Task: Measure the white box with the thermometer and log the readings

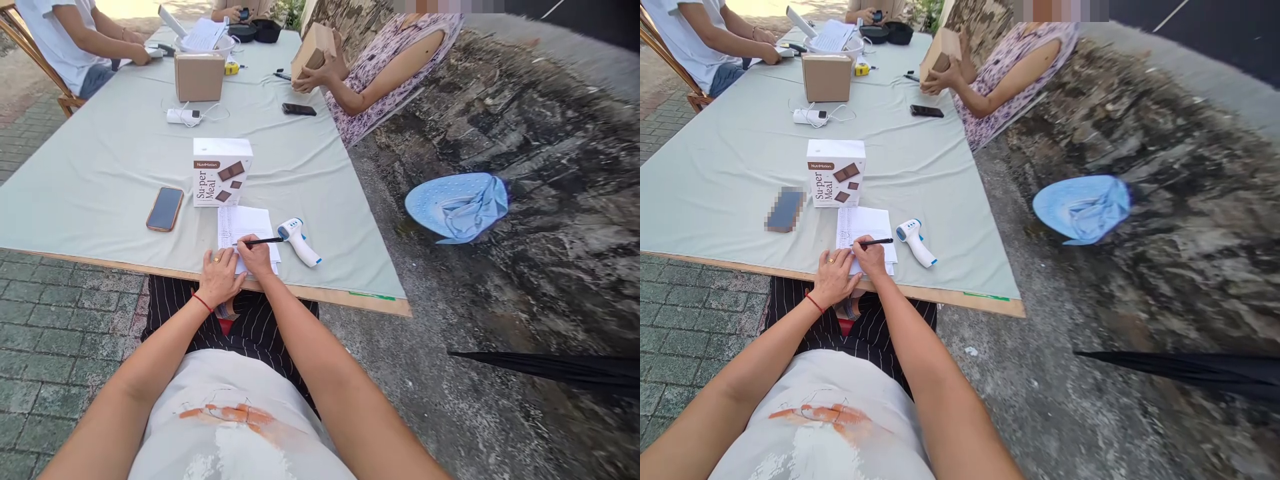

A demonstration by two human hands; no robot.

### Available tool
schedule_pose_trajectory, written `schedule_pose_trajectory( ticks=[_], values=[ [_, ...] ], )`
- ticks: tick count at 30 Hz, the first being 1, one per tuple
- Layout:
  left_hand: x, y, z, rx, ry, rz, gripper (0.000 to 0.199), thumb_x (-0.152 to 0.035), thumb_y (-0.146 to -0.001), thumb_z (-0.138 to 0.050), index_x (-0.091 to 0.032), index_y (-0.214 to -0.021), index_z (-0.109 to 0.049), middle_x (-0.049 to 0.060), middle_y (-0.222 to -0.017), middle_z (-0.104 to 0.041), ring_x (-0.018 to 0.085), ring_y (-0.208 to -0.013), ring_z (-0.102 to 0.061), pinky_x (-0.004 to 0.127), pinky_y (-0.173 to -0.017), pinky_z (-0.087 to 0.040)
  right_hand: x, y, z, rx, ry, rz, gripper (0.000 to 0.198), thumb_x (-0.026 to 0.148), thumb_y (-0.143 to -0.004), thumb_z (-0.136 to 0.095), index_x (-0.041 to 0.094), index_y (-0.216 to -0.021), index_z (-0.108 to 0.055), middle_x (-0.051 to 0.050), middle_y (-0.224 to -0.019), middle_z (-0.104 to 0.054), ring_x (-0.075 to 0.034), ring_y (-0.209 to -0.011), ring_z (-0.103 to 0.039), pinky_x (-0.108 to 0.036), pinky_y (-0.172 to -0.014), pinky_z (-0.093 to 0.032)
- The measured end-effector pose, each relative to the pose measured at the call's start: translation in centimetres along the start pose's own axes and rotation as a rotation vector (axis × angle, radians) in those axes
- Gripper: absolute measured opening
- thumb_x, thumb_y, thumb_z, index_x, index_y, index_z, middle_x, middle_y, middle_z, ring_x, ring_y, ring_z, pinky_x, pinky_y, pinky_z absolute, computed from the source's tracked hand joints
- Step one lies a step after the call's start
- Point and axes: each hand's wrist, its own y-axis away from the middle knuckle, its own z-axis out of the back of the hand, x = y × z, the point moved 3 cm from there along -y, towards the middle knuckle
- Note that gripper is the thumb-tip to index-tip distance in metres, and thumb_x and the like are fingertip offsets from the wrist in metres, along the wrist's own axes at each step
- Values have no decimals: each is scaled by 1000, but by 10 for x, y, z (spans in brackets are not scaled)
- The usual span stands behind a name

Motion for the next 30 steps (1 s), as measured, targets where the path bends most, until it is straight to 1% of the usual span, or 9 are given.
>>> schedule_pose_trajectory(
  ticks=[8,15,30],
  values=[
    [1,0,0,-14,-4,1,47,-43,-95,-47,-12,-130,-56,16,-140,-58,31,-129,-51,55,-112,-29,2,0,1,-9,15,-1,13,33,-69,-51,23,-66,-59,1,-66,-64,-16,-65,-57,-30,-71,-47],
    [1,1,-1,-10,2,6,47,-42,-96,-47,-13,-131,-56,15,-144,-55,31,-130,-50,55,-112,-30,3,1,2,-29,16,-11,14,33,-69,-50,22,-67,-58,1,-65,-63,-16,-65,-55,-29,-71,-48],
    [1,0,-1,-14,26,8,46,-41,-94,-49,-13,-129,-57,16,-143,-56,32,-130,-51,56,-112,-29,2,0,2,-23,38,-1,11,31,-69,-51,23,-67,-58,1,-65,-63,-16,-65,-55,-29,-71,-48]
  ],
)
